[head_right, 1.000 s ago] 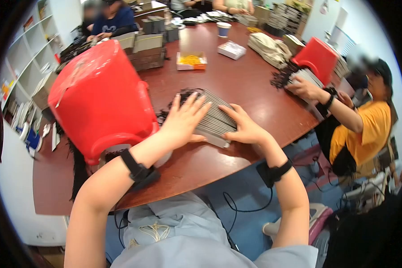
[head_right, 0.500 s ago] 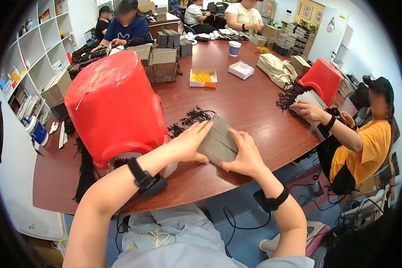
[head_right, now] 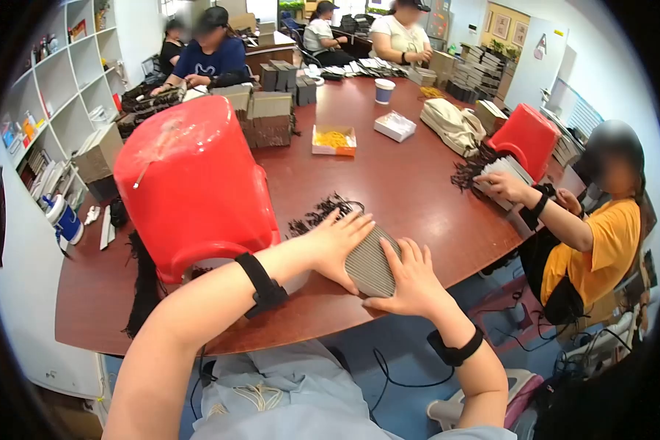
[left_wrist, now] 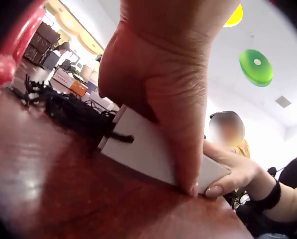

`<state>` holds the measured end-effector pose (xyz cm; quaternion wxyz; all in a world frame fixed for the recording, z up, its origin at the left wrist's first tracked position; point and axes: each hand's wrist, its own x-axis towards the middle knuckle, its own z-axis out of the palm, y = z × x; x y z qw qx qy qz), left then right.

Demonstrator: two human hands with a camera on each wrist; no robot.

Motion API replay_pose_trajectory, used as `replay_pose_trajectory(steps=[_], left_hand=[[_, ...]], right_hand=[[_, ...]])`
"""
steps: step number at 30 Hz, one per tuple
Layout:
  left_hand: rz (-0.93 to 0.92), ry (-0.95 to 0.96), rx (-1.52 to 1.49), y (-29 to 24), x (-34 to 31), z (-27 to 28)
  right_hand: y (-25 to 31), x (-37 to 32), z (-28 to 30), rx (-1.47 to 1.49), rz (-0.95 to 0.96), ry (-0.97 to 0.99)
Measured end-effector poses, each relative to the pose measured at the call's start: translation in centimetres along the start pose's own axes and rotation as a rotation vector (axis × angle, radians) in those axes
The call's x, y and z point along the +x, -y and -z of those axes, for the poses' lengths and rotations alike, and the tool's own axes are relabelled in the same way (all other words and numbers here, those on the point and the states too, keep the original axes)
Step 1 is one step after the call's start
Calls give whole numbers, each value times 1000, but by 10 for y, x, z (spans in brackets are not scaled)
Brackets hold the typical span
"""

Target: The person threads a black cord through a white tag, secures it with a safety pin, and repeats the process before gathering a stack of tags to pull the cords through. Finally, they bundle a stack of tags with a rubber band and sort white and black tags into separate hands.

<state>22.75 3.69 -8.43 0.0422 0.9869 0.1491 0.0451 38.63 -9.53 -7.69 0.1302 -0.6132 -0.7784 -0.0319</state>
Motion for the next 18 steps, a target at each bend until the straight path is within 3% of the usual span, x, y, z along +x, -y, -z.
replay_pose_trajectory(steps=[3,6,8,10,11,15,18], left_hand=[[-8,-32,-16,-1,-3,-3],[-3,16,-24,1,-2,2],[231,-145,-615,7,4,-6],[364,-296,-870,17,19,-20],[332,-244,-1065,16,18,-3],[388,-290,-1186,17,30,-23],[302,-249,-1233,15,29,-28]], right_hand=[[1,1,-4,67,-11,16],[0,-2,-14,243,-50,-93],[0,-6,-15,247,-48,-122],[2,-8,-18,311,-73,-184],[4,-7,-14,330,-56,-190],[-4,-11,-30,396,-30,-259],[-6,-13,-37,425,-70,-298]])
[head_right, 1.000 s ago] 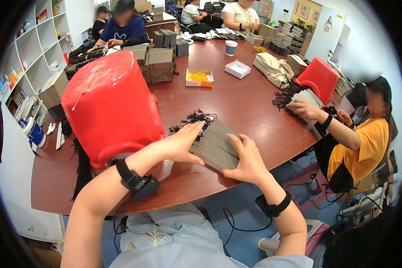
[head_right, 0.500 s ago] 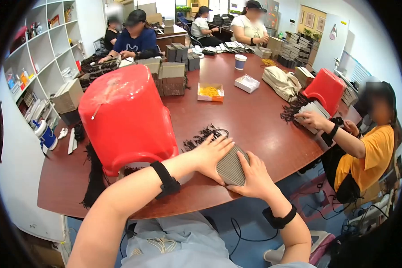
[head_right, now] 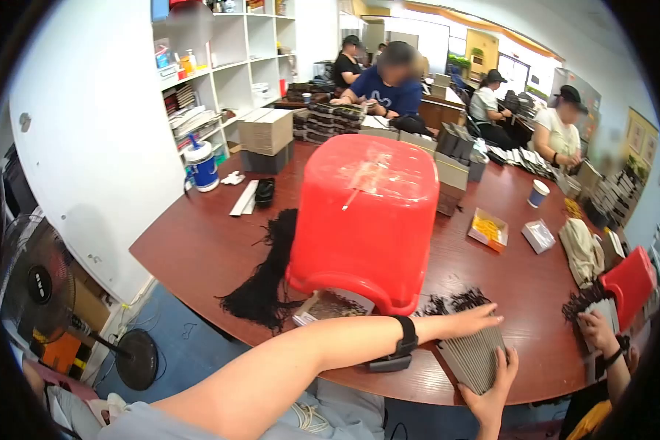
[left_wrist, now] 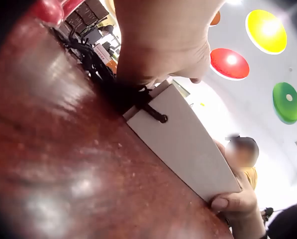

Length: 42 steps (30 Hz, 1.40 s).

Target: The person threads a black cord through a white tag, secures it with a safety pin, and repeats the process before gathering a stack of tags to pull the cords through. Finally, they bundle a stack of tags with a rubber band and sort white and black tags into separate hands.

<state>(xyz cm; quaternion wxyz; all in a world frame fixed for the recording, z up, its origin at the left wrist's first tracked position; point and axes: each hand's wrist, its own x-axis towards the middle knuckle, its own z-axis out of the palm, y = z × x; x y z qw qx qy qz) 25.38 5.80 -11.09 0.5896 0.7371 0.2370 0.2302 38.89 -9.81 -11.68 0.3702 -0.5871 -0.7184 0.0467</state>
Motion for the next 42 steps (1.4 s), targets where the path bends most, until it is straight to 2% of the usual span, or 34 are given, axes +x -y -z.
replay_pose_trajectory(steps=[5,10,12,13,15,16,18,21,22,24,26,27,29,32,33,34,35,37,38,39,41,42], left_hand=[[63,-23,-50,-5,-3,-7],[64,-19,-24,6,5,-7],[14,2,220,8,5,-8],[10,2,219,5,4,-9],[-62,-52,808,-4,-5,-10],[-64,-61,808,-13,-11,-10],[-465,309,949,-30,-19,-9],[-540,403,1091,-18,-11,-10],[-447,419,1094,-19,-9,-9],[-433,405,1046,-16,-4,-6],[-416,396,998,-12,-2,-7],[-383,370,996,-14,-4,-8],[-347,339,989,-13,-7,-6],[-399,283,947,-8,-5,-11],[-412,274,944,-7,-4,-10],[-424,263,946,-6,-3,-8],[-422,259,945,-6,-4,-7],[-455,197,961,-5,-6,-8],[-454,189,957,-5,-6,-7],[-443,196,943,-5,-6,-8],[-437,202,921,-5,-5,-8],[-408,235,938,-7,-4,-8]], right_hand=[[3,4,-4,76,-62,-36],[0,7,-1,107,-42,38],[2,7,-2,90,-54,10],[2,7,-3,77,-66,-19],[-6,6,-4,72,-77,1],[-9,5,-4,65,-89,23],[-9,6,-7,98,-70,-11],[-8,6,-9,118,-53,-29],[1,7,-6,150,-93,-10],[4,8,-3,173,-132,11],[-8,2,-1,400,-129,-33],[-12,3,-3,399,-127,-30],[-25,3,-8,700,-449,-437],[-28,8,-18,844,-483,-426],[-17,14,-21,934,-467,-396],[2,19,-22,908,-477,-450],[0,19,-22,908,-476,-446],[-2,21,-17,527,-296,-212],[-1,19,-6,398,-196,-20],[2,19,-1,394,-196,-13],[0,16,8,41,-131,169],[-5,15,5,98,-114,144]])
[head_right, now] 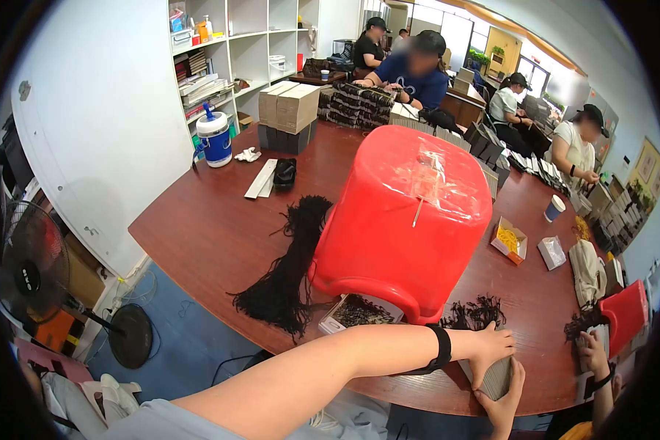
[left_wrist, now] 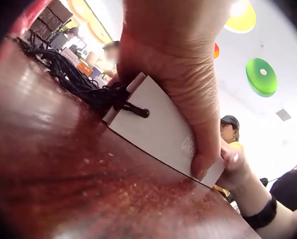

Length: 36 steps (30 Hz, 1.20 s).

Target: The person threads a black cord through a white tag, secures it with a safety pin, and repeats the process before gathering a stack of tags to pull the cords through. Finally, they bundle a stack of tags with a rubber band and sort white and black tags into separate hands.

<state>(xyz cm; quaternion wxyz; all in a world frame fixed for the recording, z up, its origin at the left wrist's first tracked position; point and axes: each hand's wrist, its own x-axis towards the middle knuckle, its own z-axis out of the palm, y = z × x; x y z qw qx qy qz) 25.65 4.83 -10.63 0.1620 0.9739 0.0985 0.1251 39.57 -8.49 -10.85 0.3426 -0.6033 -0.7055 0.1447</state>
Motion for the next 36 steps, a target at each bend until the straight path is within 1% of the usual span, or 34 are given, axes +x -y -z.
replay_pose_trajectory(steps=[1,2,3,5,7,9,10,11,12,13,14,15,17,19,21,23,24,25,27,29,30,31,32,33,34,35,36], left_hand=[[11,44,6,0,0,1],[9,38,3,1,-2,1],[44,0,-43,3,-8,2],[84,-39,-88,9,-13,6],[5,106,-75,23,-11,6],[19,100,-46,23,-10,10],[48,167,16,19,-8,16],[76,234,74,16,-7,21],[67,227,65,17,-6,21],[64,197,79,18,-5,18],[57,169,90,18,-3,15],[69,198,78,17,0,18],[83,124,54,19,-4,15],[132,99,35,15,-13,22],[172,36,127,9,-20,28],[166,-48,-100,12,-23,39],[149,-86,-326,12,-21,51],[133,-117,-554,11,-14,59],[128,-220,-386,-5,3,74],[76,-187,-210,-28,15,102],[131,-167,-182,-47,13,116],[191,-149,-151,-57,14,122],[219,-156,-175,-63,14,120],[219,-151,-170,-63,12,106],[210,-128,-36,-59,5,83],[200,-110,101,-58,-1,72],[200,-115,117,-63,-4,73]], right_hand=[[-4,0,-3,-8,0,2],[-8,-1,-5,-13,15,-24],[-8,-1,-5,-17,31,-49],[-9,2,-3,-44,22,-18],[-1,6,0,-66,16,10],[13,14,13,-311,-65,216],[17,21,16,-320,-65,218],[18,28,20,-482,-25,330],[19,35,23,-645,11,444],[17,42,20,-655,-3,453],[10,51,10,-519,56,411],[5,57,3,-384,110,366],[16,63,-5,-323,57,340],[13,61,-10,-317,75,251],[17,57,-12,-255,22,212],[15,54,-10,-58,39,117],[20,56,-7,154,82,100],[27,55,-7,243,83,78],[44,55,-13,501,60,-63],[42,57,-10,485,35,-185],[33,57,-10,463,93,-243],[33,52,-9,460,87,-251],[35,48,-12,476,39,-215],[36,47,-15,497,-5,-179],[0,42,-18,340,-81,-19],[20,34,-41,80,178,-299],[18,30,-42,158,103,-243]])
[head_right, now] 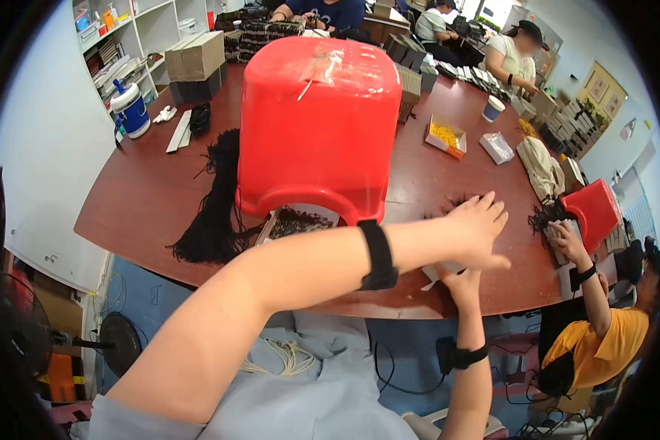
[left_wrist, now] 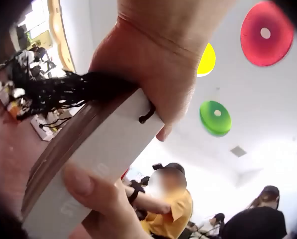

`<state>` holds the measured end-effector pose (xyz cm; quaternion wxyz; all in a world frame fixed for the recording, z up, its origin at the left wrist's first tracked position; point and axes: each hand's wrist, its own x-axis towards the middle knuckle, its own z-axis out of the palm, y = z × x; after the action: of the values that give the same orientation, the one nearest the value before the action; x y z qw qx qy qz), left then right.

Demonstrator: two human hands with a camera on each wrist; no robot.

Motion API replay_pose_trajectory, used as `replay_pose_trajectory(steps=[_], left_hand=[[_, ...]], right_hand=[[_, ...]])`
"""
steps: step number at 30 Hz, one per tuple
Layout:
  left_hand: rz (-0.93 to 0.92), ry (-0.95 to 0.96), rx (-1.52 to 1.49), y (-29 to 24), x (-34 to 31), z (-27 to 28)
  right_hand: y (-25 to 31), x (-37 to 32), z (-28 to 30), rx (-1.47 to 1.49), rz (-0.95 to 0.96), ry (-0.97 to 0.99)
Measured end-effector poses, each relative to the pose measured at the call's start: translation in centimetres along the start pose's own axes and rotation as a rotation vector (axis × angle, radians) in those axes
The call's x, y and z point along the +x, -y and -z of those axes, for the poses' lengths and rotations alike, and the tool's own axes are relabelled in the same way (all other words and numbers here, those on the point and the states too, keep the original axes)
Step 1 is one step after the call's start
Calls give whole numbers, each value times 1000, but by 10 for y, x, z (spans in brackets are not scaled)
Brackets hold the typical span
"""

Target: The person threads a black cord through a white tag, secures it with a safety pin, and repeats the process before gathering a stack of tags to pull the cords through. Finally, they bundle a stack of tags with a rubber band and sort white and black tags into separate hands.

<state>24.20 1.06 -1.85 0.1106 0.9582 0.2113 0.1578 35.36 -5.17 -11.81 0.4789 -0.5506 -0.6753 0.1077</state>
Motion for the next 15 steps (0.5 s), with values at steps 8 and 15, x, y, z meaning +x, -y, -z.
replay_pose_trajectory(steps=[8,15], left_hand=[[18,-38,-50,-3,-13,8],[235,-118,-362,33,-26,31]], right_hand=[[-7,-6,4,22,-172,175],[37,48,42,-51,140,443]])
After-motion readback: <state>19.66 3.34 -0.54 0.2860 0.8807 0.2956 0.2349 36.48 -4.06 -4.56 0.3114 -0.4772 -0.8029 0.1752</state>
